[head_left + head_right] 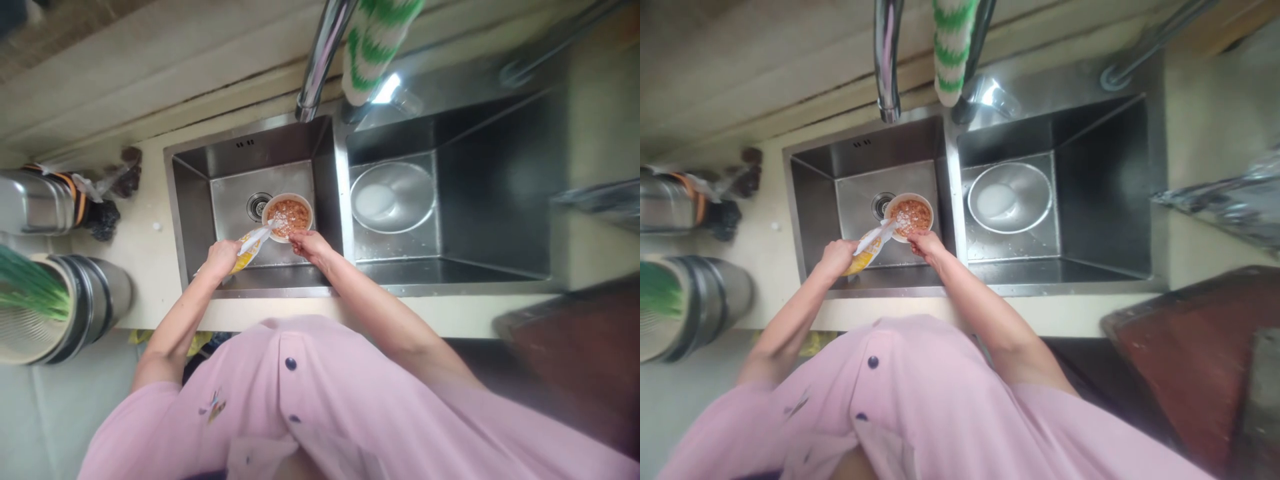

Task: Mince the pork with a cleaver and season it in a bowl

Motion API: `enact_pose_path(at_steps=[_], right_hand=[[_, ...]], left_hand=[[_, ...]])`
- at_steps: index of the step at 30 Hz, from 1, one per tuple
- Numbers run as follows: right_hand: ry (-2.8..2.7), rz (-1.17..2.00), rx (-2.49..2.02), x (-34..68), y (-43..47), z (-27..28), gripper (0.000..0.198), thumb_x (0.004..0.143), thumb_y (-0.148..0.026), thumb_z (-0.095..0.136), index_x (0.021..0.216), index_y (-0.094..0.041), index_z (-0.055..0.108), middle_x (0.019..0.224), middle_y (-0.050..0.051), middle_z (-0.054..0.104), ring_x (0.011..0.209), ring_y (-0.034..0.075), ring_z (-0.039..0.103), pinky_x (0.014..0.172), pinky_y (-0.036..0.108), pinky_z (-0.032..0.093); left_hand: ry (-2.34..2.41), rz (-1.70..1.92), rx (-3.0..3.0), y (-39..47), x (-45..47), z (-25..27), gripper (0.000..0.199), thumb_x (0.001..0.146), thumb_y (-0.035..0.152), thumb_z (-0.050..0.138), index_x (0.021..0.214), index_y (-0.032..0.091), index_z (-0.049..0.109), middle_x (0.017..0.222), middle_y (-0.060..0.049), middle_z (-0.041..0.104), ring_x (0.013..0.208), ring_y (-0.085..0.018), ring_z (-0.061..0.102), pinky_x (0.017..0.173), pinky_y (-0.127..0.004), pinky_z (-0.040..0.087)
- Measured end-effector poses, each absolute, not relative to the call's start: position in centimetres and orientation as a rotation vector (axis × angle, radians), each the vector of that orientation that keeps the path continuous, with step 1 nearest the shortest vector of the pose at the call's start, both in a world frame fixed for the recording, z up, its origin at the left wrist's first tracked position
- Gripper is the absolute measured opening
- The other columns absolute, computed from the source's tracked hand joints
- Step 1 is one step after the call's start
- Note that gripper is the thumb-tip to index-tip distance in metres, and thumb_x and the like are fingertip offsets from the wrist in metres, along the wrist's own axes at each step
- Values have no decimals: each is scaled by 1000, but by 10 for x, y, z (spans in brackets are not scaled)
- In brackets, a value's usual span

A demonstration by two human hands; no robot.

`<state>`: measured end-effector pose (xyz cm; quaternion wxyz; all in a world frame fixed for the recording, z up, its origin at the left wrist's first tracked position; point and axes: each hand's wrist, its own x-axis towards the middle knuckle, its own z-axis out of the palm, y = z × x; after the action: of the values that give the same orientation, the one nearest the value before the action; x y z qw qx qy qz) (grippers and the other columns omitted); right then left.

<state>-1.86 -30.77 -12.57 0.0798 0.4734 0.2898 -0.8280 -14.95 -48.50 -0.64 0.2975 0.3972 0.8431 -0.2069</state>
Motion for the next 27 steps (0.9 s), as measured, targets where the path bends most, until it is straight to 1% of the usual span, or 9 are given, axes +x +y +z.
enact_pose_path(at_steps=[3,6,11,16,22,24,27], right_hand=[[863,-2480,1417,-18,-307,-125,18,71,-9,73,67,-15,57,45,-4,52,40,5,37,39,18,30],[860,-2483,1423,-17,-306,-126,20,69,-10,76,68,-15,56,46,-5,52,41,5,38,40,18,30],[833,-2482,1437,-15,-308,-132,21,69,-11,77,68,-15,56,46,-5,51,41,5,38,39,18,29],[706,-2502,1441,-39,-325,-141,23,74,-11,73,69,-18,52,46,-7,48,40,5,36,38,16,27],[444,-2605,1384,-71,-338,-151,21,85,-16,64,72,-19,47,49,-8,46,42,5,39,41,15,34],[375,-2649,1359,-74,-338,-153,23,86,-16,63,72,-20,46,50,-8,45,43,4,39,42,14,35],[305,-2706,1319,-73,-337,-156,22,86,-17,64,73,-20,46,51,-9,45,43,4,37,42,14,33]], left_hand=[[2269,-529,1071,-486,-150,-4,36,80,15,44,106,23,68,96,-11,70,87,-28,67,71,-31,48],[2263,-535,1051,-486,-151,-5,34,81,15,44,103,24,68,99,-10,70,87,-29,67,70,-33,48],[2268,-549,1034,-487,-152,-7,37,81,15,44,108,24,67,99,-12,70,87,-29,67,71,-32,48],[2281,-507,1053,-486,-151,-4,35,82,18,46,107,26,68,98,-11,71,85,-29,67,68,-32,47],[2275,-525,1099,-486,-148,-3,33,82,17,46,104,24,69,97,-10,71,85,-28,67,67,-30,47],[2257,-527,1130,-486,-146,-1,35,82,15,44,106,23,68,97,-10,71,85,-27,67,67,-29,47],[2231,-535,1157,-484,-143,7,36,82,15,44,109,23,67,97,-10,70,84,-26,67,68,-29,47]])
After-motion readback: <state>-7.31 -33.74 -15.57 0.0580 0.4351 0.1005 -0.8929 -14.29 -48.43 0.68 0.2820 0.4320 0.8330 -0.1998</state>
